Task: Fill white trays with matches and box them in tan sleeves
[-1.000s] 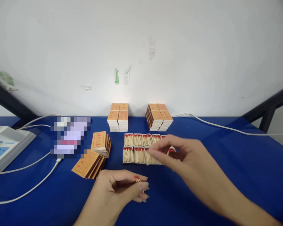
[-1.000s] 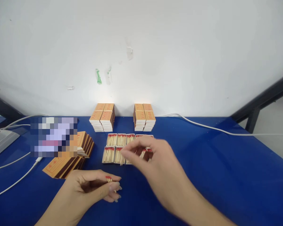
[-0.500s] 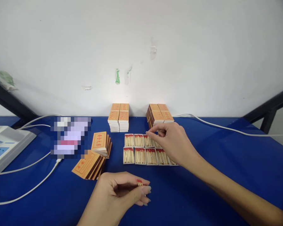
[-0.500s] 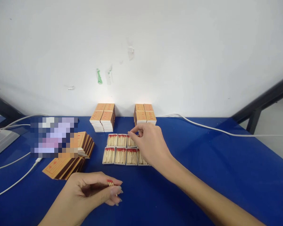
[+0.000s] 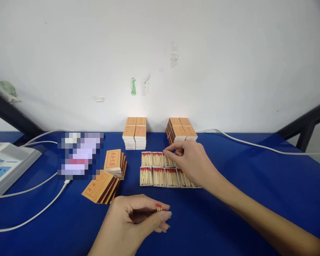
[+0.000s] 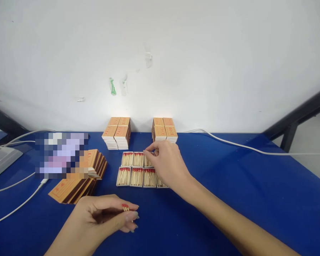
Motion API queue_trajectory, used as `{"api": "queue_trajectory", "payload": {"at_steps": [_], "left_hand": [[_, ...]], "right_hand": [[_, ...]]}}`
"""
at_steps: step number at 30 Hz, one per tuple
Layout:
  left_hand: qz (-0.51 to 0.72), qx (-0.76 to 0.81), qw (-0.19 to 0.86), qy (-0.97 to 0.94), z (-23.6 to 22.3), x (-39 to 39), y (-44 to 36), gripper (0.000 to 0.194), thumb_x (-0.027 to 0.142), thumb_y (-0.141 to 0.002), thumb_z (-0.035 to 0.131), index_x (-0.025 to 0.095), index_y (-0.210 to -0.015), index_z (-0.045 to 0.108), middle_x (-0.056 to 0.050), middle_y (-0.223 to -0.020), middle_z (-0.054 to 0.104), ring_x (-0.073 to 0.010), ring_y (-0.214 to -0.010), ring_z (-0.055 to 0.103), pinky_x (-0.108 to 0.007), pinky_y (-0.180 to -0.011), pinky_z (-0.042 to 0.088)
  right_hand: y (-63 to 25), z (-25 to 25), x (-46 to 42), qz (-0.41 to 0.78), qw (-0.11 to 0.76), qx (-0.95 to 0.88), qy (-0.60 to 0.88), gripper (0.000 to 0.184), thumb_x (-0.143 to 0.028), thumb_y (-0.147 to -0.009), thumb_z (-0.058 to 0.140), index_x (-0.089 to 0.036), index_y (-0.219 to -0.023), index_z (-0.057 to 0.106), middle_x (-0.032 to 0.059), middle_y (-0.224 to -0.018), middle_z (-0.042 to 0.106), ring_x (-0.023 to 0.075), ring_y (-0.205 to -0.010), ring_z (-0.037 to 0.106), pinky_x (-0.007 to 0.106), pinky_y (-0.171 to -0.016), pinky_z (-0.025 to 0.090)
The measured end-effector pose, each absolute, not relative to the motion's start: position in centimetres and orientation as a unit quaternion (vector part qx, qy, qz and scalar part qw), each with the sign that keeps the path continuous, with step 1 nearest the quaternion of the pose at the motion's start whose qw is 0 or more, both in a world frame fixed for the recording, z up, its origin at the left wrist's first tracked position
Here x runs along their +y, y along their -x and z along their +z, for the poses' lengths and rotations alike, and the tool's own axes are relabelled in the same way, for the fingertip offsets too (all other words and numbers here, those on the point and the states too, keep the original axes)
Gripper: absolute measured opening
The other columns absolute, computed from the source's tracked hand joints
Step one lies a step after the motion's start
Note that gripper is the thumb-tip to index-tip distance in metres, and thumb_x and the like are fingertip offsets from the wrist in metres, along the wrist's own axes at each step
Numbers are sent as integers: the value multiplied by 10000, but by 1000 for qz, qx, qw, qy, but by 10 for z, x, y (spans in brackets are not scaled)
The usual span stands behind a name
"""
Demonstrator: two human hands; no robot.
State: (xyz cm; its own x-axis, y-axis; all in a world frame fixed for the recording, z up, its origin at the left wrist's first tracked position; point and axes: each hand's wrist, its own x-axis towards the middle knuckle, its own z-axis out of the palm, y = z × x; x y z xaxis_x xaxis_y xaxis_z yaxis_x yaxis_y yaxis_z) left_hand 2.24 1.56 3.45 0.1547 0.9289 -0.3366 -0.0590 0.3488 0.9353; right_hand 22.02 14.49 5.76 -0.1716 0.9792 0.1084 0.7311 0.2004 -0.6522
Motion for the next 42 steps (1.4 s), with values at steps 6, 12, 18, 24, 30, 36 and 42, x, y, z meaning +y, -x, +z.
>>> {"api": "queue_trajectory", "payload": {"at_steps": [6, 12, 18, 24, 30, 36, 42], "left_hand": [[392, 524, 632, -414, 37, 17, -23, 369, 537, -789, 1045, 198, -895, 945, -105, -882, 896, -284, -785, 891, -359, -781, 763], [378, 500, 650, -428, 27, 19, -19, 369, 551, -836, 1005, 196, -917, 945, -104, -860, 892, -280, -801, 886, -357, -783, 750], [363, 487, 641, -469, 25, 19, -14, 306, 518, -911, 958, 215, -876, 939, -81, -828, 880, -254, -806, 872, -324, -781, 720], [358, 492, 656, -447, 28, 18, -15, 299, 479, -851, 1013, 197, -861, 915, -74, -816, 879, -241, -798, 862, -308, -784, 697], [374, 509, 670, -389, 26, 18, -20, 426, 365, -705, 1110, 210, -1021, 871, 10, -695, 836, -231, -682, 862, -270, -672, 684], [366, 512, 667, -399, 28, 16, -21, 381, 387, -748, 1087, 200, -1004, 876, -10, -741, 857, -238, -709, 876, -269, -686, 695], [369, 537, 653, -385, 37, 16, -22, 393, 447, -768, 1071, 181, -960, 856, -32, -727, 845, -268, -733, 886, -315, -714, 717]], "right_hand": [[-226, 64, 128, 232, 287, -728, 578, 287, -387, -1048, 661, -227, -925, 865, -28, -603, 570, 165, -595, 507, 342, -626, 400], [-230, 76, 79, 415, 276, -717, 488, 155, -413, -1025, 793, -301, -995, 894, -18, -803, 726, 145, -697, 597, 290, -622, 441], [-226, 72, 58, 462, 252, -723, 447, 96, -226, -946, 902, -315, -912, 916, -6, -882, 767, 129, -760, 652, 263, -654, 460], [-223, 72, 59, 491, 245, -695, 465, 144, -152, -885, 924, -285, -839, 896, -21, -842, 784, 118, -736, 641, 259, -644, 433], [-225, 68, 60, 568, 222, -624, 489, 74, -243, -883, 903, -261, -828, 856, -29, -799, 795, 136, -744, 634, 262, -652, 439], [-234, 72, 64, 547, 230, -654, 470, 139, -365, -974, 825, -269, -874, 838, -33, -832, 784, 130, -726, 610, 266, -643, 452], [-266, 82, 111, 375, 300, -687, 545, 254, -500, -989, 787, -272, -900, 851, 7, -882, 815, 181, -800, 697, 316, -706, 504]]}}
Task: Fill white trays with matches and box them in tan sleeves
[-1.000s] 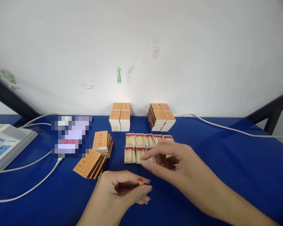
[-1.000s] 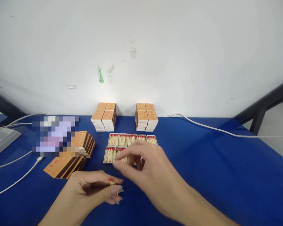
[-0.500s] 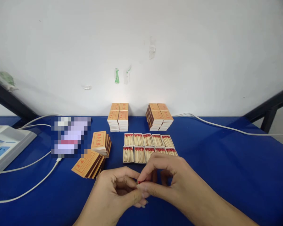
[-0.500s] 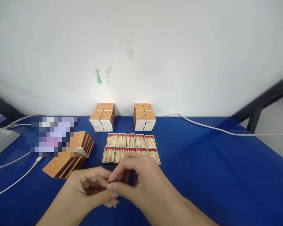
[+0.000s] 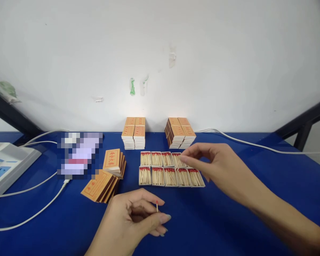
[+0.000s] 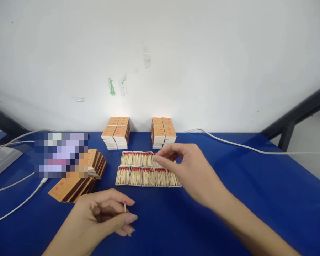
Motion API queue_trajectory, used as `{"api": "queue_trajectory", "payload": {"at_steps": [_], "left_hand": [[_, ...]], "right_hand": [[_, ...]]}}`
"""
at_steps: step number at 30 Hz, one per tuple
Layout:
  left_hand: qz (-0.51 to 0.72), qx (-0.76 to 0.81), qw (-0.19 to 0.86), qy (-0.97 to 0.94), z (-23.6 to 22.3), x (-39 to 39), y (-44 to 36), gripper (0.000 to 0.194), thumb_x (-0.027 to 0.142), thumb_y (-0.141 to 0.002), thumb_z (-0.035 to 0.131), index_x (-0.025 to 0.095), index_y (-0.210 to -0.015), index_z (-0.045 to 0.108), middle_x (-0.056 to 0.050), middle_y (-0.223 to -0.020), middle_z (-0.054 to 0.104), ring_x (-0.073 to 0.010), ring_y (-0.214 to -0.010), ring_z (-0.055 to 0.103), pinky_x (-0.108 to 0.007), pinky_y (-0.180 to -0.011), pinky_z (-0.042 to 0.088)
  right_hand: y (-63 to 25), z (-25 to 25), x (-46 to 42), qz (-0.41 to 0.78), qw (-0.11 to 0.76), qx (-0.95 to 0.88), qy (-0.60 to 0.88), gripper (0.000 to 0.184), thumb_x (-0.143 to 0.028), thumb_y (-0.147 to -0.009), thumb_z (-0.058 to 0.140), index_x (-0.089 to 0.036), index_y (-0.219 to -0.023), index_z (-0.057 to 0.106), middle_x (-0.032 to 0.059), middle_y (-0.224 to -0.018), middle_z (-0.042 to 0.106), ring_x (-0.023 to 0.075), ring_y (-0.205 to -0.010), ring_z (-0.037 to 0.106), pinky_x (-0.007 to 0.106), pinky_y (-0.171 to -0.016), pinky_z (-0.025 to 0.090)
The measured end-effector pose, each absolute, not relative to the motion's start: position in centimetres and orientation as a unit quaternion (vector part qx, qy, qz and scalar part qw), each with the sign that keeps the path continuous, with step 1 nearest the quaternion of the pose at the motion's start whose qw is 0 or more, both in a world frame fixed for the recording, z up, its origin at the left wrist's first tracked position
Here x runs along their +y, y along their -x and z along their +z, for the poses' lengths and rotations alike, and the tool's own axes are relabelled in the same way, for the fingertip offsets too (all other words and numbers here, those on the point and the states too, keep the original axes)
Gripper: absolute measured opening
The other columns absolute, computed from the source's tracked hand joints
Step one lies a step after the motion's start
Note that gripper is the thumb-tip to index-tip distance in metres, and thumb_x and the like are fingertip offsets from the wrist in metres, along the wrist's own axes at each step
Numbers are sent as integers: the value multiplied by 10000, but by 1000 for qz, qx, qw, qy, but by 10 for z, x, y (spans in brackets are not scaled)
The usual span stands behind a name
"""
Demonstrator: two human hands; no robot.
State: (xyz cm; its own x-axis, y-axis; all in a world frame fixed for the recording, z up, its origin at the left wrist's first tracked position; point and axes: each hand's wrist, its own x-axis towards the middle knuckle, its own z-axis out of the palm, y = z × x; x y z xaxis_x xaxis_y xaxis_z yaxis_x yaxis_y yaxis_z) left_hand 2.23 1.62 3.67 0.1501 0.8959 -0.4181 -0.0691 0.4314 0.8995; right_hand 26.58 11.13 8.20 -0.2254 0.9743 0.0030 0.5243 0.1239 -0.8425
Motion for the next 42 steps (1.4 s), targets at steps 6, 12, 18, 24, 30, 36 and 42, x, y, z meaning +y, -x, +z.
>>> {"api": "queue_trajectory", "payload": {"at_steps": [6, 12, 18, 24, 30, 36, 42], "left_hand": [[363, 543, 652, -384, 40, 18, -23, 390, 444, -751, 1078, 190, -830, 793, -23, -691, 834, -238, -690, 868, -290, -687, 700], [361, 547, 648, -387, 37, 17, -23, 323, 409, -798, 1045, 186, -831, 814, -18, -698, 833, -204, -662, 850, -252, -654, 674], [358, 546, 648, -392, 37, 17, -22, 304, 407, -806, 1038, 182, -849, 839, -42, -754, 857, -203, -645, 845, -248, -623, 673], [359, 539, 654, -391, 34, 18, -22, 336, 441, -824, 1027, 174, -839, 824, -45, -756, 856, -193, -581, 823, -251, -570, 674], [348, 547, 652, -394, 35, 18, -22, 342, 462, -855, 1004, 170, -855, 827, -54, -773, 866, -166, -554, 805, -215, -547, 646], [345, 550, 645, -403, 37, 20, -23, 357, 493, -863, 992, 176, -851, 828, -57, -773, 868, -158, -538, 792, -201, -531, 621], [348, 547, 644, -405, 35, 19, -21, 385, 531, -859, 983, 180, -849, 826, -64, -782, 867, -166, -535, 786, -220, -520, 628]], "right_hand": [[-277, 65, 149, 288, 257, -713, 586, 218, -431, -978, 771, -273, -878, 884, 28, -920, 848, 230, -859, 718, 391, -787, 488], [-269, 66, 152, 261, 233, -732, 585, 177, -344, -980, 790, -282, -840, 879, 2, -881, 838, 204, -803, 678, 373, -759, 459], [-264, 65, 155, 248, 217, -741, 585, 170, -318, -972, 808, -279, -826, 888, 4, -845, 836, 200, -762, 667, 353, -722, 459], [-264, 65, 143, 226, 235, -741, 587, 203, -315, -1028, 725, -275, -923, 894, 8, -946, 875, 211, -812, 718, 360, -764, 488], [-265, 64, 122, 169, 248, -742, 600, 204, -371, -1055, 702, -294, -987, 878, 28, -1005, 847, 226, -844, 720, 369, -757, 483], [-256, 55, 133, 158, 214, -735, 623, 140, -331, -1004, 782, -267, -891, 835, 40, -965, 842, 247, -876, 758, 366, -759, 500], [-251, 46, 141, 153, 198, -719, 648, 177, -338, -990, 800, -262, -830, 809, 33, -834, 829, 250, -796, 760, 367, -717, 489]]}}
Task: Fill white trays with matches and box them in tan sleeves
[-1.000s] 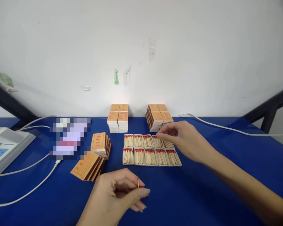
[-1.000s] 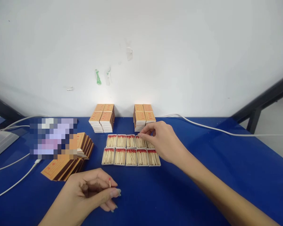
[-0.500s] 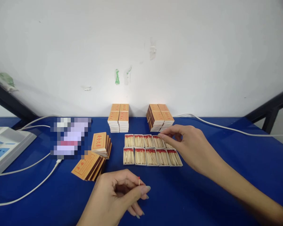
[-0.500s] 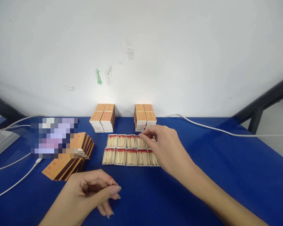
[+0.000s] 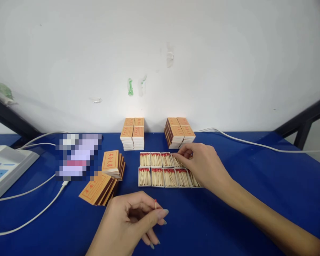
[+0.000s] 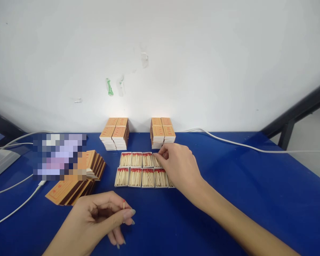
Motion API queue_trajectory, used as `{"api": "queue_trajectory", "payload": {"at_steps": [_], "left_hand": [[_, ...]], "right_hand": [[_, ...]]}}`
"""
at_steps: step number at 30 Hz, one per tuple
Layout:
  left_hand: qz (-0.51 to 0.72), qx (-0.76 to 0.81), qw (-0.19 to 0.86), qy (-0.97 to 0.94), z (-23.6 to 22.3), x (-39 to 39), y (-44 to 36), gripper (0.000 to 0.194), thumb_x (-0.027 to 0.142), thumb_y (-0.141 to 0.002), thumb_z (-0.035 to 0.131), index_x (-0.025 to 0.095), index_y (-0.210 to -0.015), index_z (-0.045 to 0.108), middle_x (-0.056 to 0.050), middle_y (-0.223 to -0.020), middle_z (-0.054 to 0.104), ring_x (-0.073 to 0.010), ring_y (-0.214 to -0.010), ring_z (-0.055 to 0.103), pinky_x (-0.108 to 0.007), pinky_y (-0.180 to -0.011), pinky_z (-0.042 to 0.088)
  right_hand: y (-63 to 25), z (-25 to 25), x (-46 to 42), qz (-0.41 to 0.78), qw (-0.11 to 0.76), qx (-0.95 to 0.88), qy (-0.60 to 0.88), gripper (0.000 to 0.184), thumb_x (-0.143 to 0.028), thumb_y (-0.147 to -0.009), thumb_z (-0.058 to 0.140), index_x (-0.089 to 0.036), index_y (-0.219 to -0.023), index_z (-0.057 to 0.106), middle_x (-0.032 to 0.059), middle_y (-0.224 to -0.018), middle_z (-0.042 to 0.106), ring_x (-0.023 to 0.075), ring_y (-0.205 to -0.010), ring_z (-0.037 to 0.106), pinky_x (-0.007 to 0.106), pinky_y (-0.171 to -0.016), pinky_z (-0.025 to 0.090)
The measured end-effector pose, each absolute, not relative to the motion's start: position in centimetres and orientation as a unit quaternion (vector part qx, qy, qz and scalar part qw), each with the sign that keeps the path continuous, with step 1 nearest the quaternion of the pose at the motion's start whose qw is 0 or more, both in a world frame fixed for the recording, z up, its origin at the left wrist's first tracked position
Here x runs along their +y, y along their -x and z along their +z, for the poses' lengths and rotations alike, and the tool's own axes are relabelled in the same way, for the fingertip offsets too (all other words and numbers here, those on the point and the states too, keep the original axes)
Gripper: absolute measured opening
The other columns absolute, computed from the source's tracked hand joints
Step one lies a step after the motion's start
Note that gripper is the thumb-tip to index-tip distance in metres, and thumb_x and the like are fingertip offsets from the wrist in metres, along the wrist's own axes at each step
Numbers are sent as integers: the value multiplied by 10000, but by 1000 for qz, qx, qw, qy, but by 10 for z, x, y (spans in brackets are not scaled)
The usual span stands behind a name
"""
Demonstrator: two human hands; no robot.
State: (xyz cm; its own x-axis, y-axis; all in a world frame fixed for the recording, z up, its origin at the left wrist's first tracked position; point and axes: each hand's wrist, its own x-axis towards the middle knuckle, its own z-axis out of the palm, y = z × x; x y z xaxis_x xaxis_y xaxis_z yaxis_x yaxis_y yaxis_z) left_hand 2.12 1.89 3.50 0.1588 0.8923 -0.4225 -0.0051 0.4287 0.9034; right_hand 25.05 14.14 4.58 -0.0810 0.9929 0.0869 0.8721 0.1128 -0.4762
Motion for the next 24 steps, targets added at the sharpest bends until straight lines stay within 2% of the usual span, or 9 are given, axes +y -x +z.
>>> {"api": "queue_trajectory", "payload": {"at_steps": [5, 17, 21, 24], "left_hand": [[343, 554, 646, -398, 34, 17, -22, 407, 550, -834, 992, 182, -854, 818, -61, -783, 862, -169, -529, 778, -239, -529, 644], [349, 554, 637, -406, 37, 19, -22, 332, 470, -878, 979, 178, -835, 826, -58, -773, 867, -140, -505, 762, -189, -493, 586], [354, 560, 632, -403, 36, 18, -24, 338, 468, -858, 990, 177, -825, 822, -53, -758, 866, -127, -488, 751, -173, -481, 568], [357, 557, 635, -399, 35, 18, -24, 359, 487, -844, 994, 173, -829, 820, -58, -761, 867, -122, -484, 746, -171, -482, 568]], "right_hand": [[-250, 45, 143, 147, 185, -715, 658, 239, -365, -1004, 782, -259, -790, 793, 47, -841, 838, 274, -818, 774, 381, -737, 496], [-249, 52, 139, 143, 160, -722, 658, 247, -416, -998, 767, -263, -810, 815, 59, -883, 850, 278, -824, 773, 385, -714, 478], [-250, 52, 139, 145, 154, -725, 655, 160, -341, -972, 781, -266, -837, 824, 54, -915, 856, 271, -831, 774, 373, -692, 469], [-250, 51, 139, 148, 154, -723, 657, 161, -313, -970, 769, -265, -824, 817, 52, -911, 853, 270, -823, 766, 373, -681, 462]]}}
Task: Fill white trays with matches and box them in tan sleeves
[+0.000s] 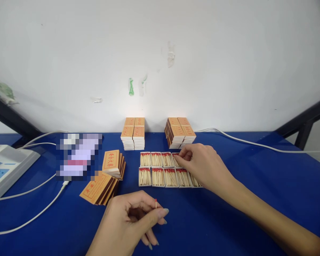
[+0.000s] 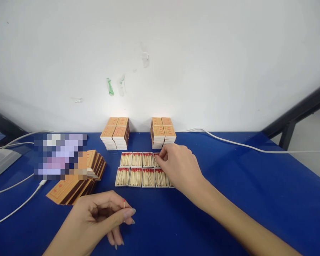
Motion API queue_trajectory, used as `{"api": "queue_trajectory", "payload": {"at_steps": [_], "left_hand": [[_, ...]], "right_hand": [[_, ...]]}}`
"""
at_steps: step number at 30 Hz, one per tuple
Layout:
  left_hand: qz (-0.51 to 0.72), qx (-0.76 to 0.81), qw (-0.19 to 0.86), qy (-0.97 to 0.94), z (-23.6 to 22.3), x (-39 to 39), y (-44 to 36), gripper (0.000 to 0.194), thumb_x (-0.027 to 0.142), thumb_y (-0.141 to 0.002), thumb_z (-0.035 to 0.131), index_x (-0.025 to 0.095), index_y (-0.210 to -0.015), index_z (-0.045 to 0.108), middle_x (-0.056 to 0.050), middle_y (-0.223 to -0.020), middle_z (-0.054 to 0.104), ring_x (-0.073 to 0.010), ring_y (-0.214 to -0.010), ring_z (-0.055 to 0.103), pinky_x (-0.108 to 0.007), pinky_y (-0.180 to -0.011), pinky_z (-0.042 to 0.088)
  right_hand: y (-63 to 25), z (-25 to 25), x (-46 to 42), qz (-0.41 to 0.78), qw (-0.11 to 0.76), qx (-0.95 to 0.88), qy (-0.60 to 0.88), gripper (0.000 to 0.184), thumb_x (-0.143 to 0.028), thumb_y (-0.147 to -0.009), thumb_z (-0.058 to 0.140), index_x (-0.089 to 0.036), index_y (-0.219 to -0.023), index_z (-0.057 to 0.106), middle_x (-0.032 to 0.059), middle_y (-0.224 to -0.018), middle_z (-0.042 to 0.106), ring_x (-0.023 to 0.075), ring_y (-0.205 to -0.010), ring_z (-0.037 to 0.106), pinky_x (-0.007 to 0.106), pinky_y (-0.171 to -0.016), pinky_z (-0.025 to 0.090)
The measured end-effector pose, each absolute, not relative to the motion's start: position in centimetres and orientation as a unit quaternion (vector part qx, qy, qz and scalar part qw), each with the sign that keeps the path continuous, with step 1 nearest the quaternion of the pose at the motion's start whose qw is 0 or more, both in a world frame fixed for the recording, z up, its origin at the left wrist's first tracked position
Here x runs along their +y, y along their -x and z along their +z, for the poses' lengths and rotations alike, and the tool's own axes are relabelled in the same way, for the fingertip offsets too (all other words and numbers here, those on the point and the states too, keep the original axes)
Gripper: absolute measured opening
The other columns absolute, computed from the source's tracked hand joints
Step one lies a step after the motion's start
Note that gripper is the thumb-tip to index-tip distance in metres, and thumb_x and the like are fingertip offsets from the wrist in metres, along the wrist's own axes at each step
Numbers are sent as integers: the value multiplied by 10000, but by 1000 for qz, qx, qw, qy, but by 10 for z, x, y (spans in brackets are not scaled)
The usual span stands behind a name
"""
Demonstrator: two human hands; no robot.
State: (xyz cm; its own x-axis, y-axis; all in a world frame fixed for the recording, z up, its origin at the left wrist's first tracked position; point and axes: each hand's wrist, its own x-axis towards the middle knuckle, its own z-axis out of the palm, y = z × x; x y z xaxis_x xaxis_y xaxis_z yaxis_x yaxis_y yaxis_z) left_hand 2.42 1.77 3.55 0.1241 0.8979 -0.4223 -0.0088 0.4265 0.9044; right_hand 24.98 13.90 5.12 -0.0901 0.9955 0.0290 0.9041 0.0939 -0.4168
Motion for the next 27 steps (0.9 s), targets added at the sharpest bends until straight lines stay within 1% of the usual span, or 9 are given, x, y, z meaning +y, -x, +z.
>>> {"api": "queue_trajectory", "payload": {"at_steps": [7, 10, 13, 14, 16, 17, 19, 22, 27], "left_hand": [[357, 560, 630, -402, 38, 18, -24, 327, 455, -867, 983, 171, -824, 827, -53, -758, 866, -117, -481, 745, -163, -481, 566], [357, 560, 632, -399, 39, 18, -24, 334, 467, -866, 985, 176, -818, 828, -55, -759, 868, -130, -481, 751, -177, -481, 574], [356, 559, 631, -402, 39, 17, -24, 340, 482, -853, 995, 178, -818, 845, -59, -753, 865, -131, -482, 752, -176, -484, 561], [355, 557, 633, -403, 40, 17, -25, 345, 491, -844, 1000, 178, -820, 855, -61, -756, 866, -131, -487, 753, -178, -490, 562], [355, 550, 640, -402, 40, 16, -25, 367, 517, -807, 1024, 184, -819, 871, -58, -763, 866, -140, -511, 767, -193, -520, 591], [355, 546, 644, -402, 40, 15, -24, 377, 527, -785, 1038, 188, -808, 873, -51, -754, 861, -151, -534, 780, -207, -546, 615], [349, 539, 647, -411, 40, 15, -24, 371, 520, -764, 1058, 198, -786, 874, -37, -714, 841, -184, -596, 812, -243, -613, 659], [336, 528, 645, -438, 37, 15, -21, 307, 470, -804, 1047, 210, -788, 885, -34, -696, 834, -217, -690, 843, -272, -695, 682], [329, 508, 652, -457, 31, 15, -20, 258, 446, -847, 1020, 221, -810, 898, -29, -745, 864, -194, -723, 838, -244, -721, 659]], "right_hand": [[-253, 51, 141, 170, 183, -722, 645, 252, -339, -975, 737, -258, -741, 779, 47, -804, 814, 257, -754, 736, 386, -695, 468], [-260, 60, 137, 184, 214, -720, 634, 327, -409, -1031, 672, -261, -765, 791, 37, -807, 815, 246, -766, 732, 389, -720, 488], [-263, 72, 119, 223, 249, -721, 606, 385, -526, -1055, 646, -269, -821, 810, 25, -804, 806, 223, -745, 714, 359, -679, 502], [-262, 75, 109, 272, 275, -717, 579, 369, -558, -1027, 695, -268, -834, 818, 27, -784, 795, 218, -718, 692, 349, -645, 494], [-256, 76, 85, 376, 306, -697, 529, 306, -571, -995, 768, -286, -918, 851, 23, -827, 808, 213, -749, 699, 321, -647, 520], [-251, 73, 72, 417, 302, -687, 513, 258, -549, -983, 798, -302, -968, 874, 20, -846, 813, 205, -748, 701, 307, -638, 520], [-242, 66, 50, 478, 284, -688, 466, 214, -521, -952, 850, -312, -948, 894, 16, -828, 791, 162, -669, 663, 277, -580, 485], [-232, 54, 33, 497, 302, -655, 482, 162, -457, -977, 827, -308, -975, 887, 23, -892, 792, 152, -729, 681, 261, -621, 493], [-226, 51, 29, 530, 297, -612, 506, 152, -421, -927, 854, -269, -925, 850, 13, -858, 773, 145, -715, 646, 262, -621, 462]]}}
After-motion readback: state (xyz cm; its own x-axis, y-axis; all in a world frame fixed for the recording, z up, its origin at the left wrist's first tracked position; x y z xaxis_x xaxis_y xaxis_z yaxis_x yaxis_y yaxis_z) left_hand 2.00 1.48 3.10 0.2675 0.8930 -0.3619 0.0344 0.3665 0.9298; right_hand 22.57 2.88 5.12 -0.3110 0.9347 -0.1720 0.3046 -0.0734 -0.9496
